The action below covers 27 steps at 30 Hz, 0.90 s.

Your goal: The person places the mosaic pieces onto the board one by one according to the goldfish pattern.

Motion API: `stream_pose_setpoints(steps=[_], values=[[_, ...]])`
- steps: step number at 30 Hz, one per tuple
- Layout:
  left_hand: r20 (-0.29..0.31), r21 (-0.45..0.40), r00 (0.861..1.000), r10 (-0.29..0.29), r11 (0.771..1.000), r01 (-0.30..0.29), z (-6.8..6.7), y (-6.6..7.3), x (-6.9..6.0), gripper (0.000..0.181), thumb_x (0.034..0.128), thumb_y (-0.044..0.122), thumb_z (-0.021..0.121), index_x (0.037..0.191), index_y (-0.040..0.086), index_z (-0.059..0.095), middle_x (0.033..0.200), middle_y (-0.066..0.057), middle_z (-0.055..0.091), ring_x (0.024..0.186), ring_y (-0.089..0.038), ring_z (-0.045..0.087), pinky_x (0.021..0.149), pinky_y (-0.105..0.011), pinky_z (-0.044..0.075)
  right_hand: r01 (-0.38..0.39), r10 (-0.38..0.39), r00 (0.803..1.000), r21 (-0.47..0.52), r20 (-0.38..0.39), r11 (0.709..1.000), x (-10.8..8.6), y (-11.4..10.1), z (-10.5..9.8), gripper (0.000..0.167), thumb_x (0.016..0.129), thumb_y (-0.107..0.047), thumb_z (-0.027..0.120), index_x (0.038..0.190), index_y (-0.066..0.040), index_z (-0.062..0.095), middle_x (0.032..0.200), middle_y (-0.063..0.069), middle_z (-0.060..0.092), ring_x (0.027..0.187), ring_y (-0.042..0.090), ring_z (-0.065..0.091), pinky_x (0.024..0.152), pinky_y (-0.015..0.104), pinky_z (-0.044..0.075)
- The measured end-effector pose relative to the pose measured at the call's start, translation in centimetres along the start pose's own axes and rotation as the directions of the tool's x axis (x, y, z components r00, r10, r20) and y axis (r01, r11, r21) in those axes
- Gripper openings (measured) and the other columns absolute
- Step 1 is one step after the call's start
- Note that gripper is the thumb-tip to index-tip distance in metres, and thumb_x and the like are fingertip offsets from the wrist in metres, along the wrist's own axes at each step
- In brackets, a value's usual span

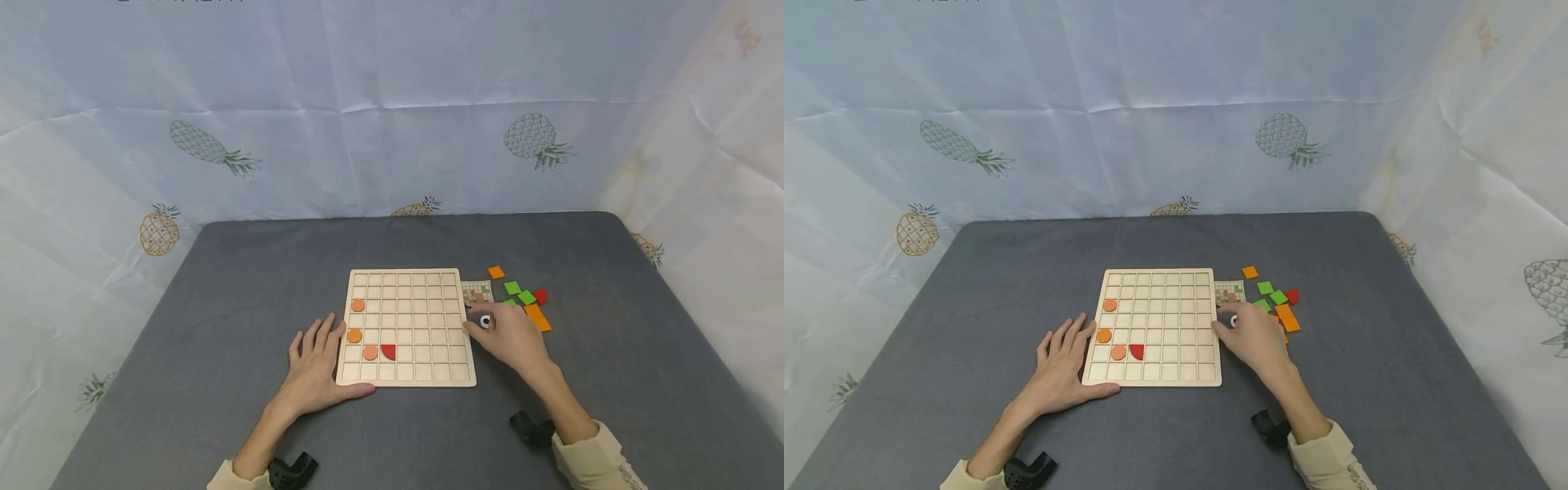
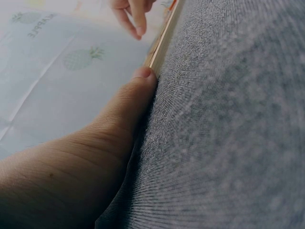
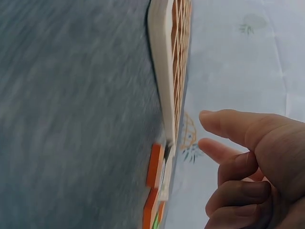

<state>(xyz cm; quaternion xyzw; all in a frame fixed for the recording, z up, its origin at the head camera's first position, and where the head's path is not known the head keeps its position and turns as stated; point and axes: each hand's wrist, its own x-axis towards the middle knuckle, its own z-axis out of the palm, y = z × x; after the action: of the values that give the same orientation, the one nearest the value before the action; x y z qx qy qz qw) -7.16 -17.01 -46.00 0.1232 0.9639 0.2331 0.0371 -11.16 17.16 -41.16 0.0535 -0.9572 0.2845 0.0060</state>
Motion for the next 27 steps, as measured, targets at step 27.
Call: stream_pose_setpoints(steps=[27], values=[[-0.02, 0.002, 1.0, 0.01, 1.0, -0.01, 0.1, 0.0, -0.1, 0.12, 0.0714, 0.076, 0.075, 0.161, 0.008, 0.03, 0.17, -0.019, 0.02, 0.154, -0.045, 0.018, 0.116, -0.07, 0.008, -0.086, 0.091, 0.994, -0.082, 0.066, 0.993, 0.4, 2.3, -1.1, 0.036, 0.09, -0.029, 0.077, 0.116, -0.004, 0.077, 0.054, 0.0, 0.052, 0.05, 0.015, 0.043, 0.043, 0.029, 0.031]])
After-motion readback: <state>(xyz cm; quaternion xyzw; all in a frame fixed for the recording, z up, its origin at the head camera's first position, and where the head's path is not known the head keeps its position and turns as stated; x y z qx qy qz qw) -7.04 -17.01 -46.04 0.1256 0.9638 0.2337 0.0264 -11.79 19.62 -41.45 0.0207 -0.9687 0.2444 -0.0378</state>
